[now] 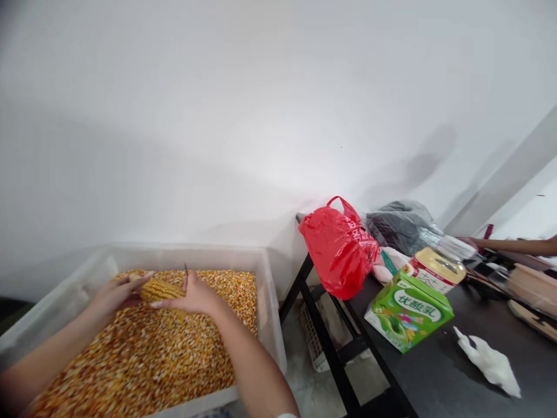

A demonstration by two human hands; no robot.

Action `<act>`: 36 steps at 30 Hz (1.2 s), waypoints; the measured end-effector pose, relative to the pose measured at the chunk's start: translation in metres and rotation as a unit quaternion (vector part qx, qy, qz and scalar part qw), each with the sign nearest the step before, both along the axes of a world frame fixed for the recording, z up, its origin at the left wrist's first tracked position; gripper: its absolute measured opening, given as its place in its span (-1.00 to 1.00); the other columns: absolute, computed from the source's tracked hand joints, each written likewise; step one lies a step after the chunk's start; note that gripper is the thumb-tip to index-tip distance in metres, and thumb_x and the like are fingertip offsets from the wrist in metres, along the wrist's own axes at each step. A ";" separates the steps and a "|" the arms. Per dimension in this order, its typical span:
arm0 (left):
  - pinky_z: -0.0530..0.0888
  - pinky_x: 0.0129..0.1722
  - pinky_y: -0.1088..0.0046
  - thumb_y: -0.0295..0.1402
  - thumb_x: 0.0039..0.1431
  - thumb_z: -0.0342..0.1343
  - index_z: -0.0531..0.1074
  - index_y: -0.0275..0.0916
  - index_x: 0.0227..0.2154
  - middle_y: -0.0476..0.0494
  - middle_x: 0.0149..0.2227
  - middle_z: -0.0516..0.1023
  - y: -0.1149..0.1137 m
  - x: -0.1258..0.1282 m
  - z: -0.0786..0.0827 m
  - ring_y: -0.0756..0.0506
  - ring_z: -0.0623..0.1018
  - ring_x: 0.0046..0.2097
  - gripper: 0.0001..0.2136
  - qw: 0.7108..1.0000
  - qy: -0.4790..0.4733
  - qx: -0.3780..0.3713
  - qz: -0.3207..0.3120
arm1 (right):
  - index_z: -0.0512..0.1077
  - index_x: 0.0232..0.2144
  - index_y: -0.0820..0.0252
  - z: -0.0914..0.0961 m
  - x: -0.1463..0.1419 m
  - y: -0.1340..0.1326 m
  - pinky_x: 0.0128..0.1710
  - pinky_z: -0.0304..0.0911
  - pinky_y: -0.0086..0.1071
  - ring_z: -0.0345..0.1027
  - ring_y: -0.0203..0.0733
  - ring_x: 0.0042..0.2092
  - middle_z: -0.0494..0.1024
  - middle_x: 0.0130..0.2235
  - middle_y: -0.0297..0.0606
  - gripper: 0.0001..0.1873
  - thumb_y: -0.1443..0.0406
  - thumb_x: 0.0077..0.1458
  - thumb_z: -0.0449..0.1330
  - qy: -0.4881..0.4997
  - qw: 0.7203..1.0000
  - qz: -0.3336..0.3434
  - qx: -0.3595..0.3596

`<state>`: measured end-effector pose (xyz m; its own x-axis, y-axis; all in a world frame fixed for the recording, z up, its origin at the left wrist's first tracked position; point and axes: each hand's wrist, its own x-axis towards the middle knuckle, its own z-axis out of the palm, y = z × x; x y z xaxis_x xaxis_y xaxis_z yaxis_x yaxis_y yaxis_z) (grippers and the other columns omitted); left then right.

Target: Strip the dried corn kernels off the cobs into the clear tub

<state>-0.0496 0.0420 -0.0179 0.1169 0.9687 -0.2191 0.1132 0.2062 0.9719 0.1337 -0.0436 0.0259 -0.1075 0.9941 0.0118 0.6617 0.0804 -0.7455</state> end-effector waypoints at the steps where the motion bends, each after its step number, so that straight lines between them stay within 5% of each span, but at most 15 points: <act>1: 0.43 -0.49 0.53 -0.09 -0.26 0.22 0.34 -0.29 -0.35 -0.09 -0.36 0.45 0.002 0.000 -0.001 -0.02 0.45 -0.40 -0.56 0.999 -0.024 -0.022 0.002 | 0.19 -0.15 0.19 -0.018 0.001 0.005 -0.30 0.28 -0.27 0.36 -0.07 -0.20 0.42 -0.18 -0.17 -0.26 -0.05 -0.36 0.29 -0.032 0.999 0.009 -0.015; 5: 0.43 -0.50 0.54 -0.15 -0.27 0.25 0.35 -0.29 -0.31 -0.12 -0.32 0.47 0.004 -0.001 -0.003 -0.02 0.46 -0.40 -0.56 0.997 -0.058 -0.059 0.008 | 0.21 -0.11 0.19 -0.049 0.001 0.010 -0.36 0.27 -0.32 0.36 -0.08 -0.24 0.44 -0.21 -0.19 -0.17 -0.07 -0.43 0.30 -0.077 0.997 -0.006 -0.025; 16: 0.47 -0.35 0.51 -0.13 -0.20 0.24 0.39 -0.32 -0.22 -0.13 -0.32 0.55 0.001 0.002 0.004 -0.07 0.52 -0.28 -0.52 0.990 -0.117 -0.055 -0.063 | 0.25 -0.07 0.15 -0.043 -0.006 -0.002 -0.18 0.28 -0.26 0.35 -0.11 -0.15 0.43 -0.12 -0.23 -0.20 0.02 -0.40 0.35 0.106 0.994 -0.001 -0.037; 26: 0.47 -0.32 0.53 -0.13 -0.33 0.31 0.41 -0.34 -0.27 -0.10 -0.36 0.56 0.000 0.000 0.003 -0.05 0.52 -0.34 -0.48 0.987 -0.153 -0.042 -0.041 | 0.27 -0.05 0.14 -0.053 -0.016 0.003 -0.04 0.22 -0.20 0.32 -0.09 -0.05 0.40 -0.04 -0.22 -0.18 0.06 -0.42 0.37 0.335 0.934 0.040 -0.119; 36: 0.45 -0.36 0.51 -0.03 -0.18 0.19 0.39 -0.31 -0.18 -0.16 -0.25 0.54 -0.001 0.002 0.005 -0.10 0.52 -0.26 -0.47 0.994 -0.079 -0.033 -0.072 | 0.28 -0.10 0.18 -0.043 -0.013 -0.004 -0.13 0.26 -0.23 0.35 -0.11 -0.15 0.44 -0.14 -0.22 -0.15 0.08 -0.53 0.40 0.189 0.977 -0.013 -0.095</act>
